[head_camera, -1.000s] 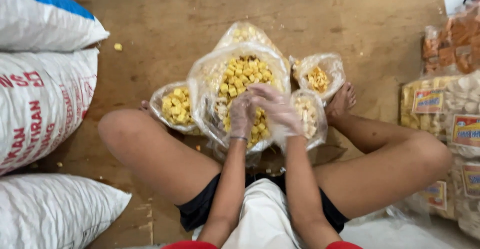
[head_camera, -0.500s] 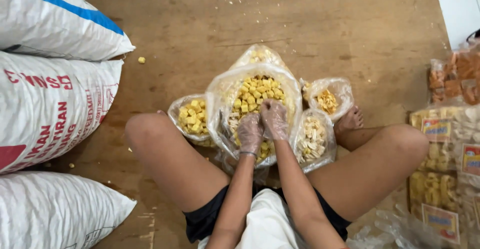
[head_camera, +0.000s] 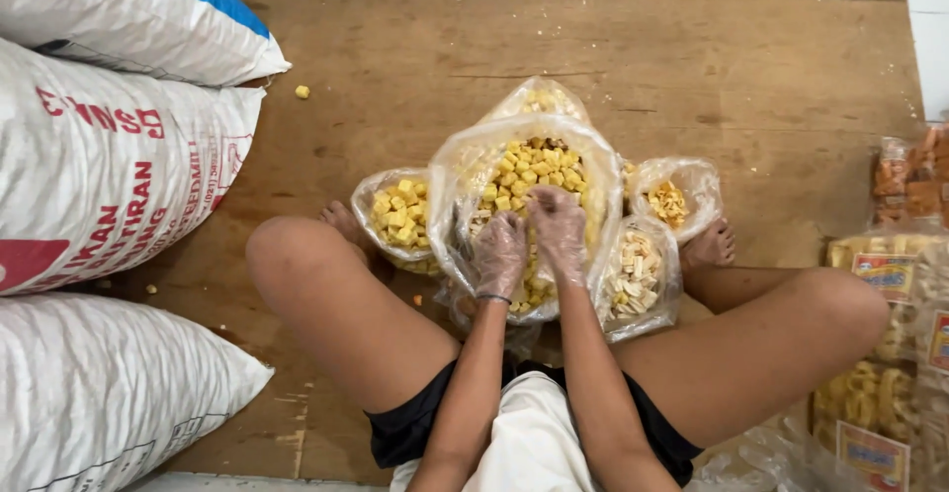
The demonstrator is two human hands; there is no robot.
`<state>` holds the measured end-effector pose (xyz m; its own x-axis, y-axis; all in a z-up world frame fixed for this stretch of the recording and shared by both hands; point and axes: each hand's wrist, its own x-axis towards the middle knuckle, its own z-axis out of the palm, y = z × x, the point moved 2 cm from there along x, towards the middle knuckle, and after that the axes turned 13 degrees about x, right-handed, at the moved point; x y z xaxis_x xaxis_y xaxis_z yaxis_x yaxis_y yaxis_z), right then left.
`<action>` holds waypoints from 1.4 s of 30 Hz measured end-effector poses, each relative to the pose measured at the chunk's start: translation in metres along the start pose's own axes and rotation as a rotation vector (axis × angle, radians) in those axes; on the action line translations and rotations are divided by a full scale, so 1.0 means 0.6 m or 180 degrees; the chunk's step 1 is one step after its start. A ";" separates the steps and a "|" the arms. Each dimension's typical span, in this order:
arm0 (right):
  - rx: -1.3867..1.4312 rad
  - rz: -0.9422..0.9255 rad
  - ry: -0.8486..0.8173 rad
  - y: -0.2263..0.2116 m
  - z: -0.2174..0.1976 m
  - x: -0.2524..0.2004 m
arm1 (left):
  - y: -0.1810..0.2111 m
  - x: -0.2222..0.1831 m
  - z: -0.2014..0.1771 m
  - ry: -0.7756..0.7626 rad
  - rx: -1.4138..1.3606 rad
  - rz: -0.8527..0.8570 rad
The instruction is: Sorting small yellow snack pieces from a large central bag into smaller plastic bags while sitting on the floor.
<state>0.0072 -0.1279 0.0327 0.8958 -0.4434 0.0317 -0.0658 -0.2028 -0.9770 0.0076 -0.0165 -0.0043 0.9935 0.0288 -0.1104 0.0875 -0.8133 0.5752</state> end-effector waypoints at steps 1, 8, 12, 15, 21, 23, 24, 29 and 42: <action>0.0136 0.0161 -0.0020 -0.004 -0.009 -0.001 | 0.007 -0.004 -0.006 0.0161 -0.0076 -0.0025; 0.1239 0.1208 -0.0276 -0.029 -0.022 0.003 | 0.013 0.007 -0.012 0.0329 -0.0952 0.0098; 0.0861 0.1229 -0.0649 -0.024 -0.031 0.009 | 0.034 -0.003 -0.058 -0.0011 -0.1166 0.0087; 0.0581 0.1394 -0.1110 -0.009 -0.031 0.007 | 0.024 -0.001 -0.066 -0.0070 -0.1168 0.0050; 0.0358 0.1470 -0.1047 -0.054 -0.066 -0.005 | 0.005 0.018 -0.051 -0.0123 -0.1414 -0.0093; -0.0041 0.1326 -0.1008 -0.075 -0.077 -0.003 | -0.004 0.021 -0.041 -0.0102 -0.1352 -0.0037; -0.0043 0.1322 -0.1003 -0.081 -0.084 -0.002 | -0.004 0.021 -0.042 -0.0103 -0.1356 -0.0031; -0.0128 0.1405 -0.1098 -0.066 -0.117 0.002 | 0.008 0.018 -0.059 -0.0097 -0.1183 -0.0046; -0.3289 0.1232 -0.2738 0.212 -0.345 0.008 | -0.001 0.016 -0.053 0.0014 -0.1994 -0.0023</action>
<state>-0.0879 -0.3368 -0.0476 0.7073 -0.0267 -0.7064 -0.3206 -0.9028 -0.2868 0.0192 0.0026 0.0201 0.9929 0.0364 -0.1135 0.1192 -0.3179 0.9406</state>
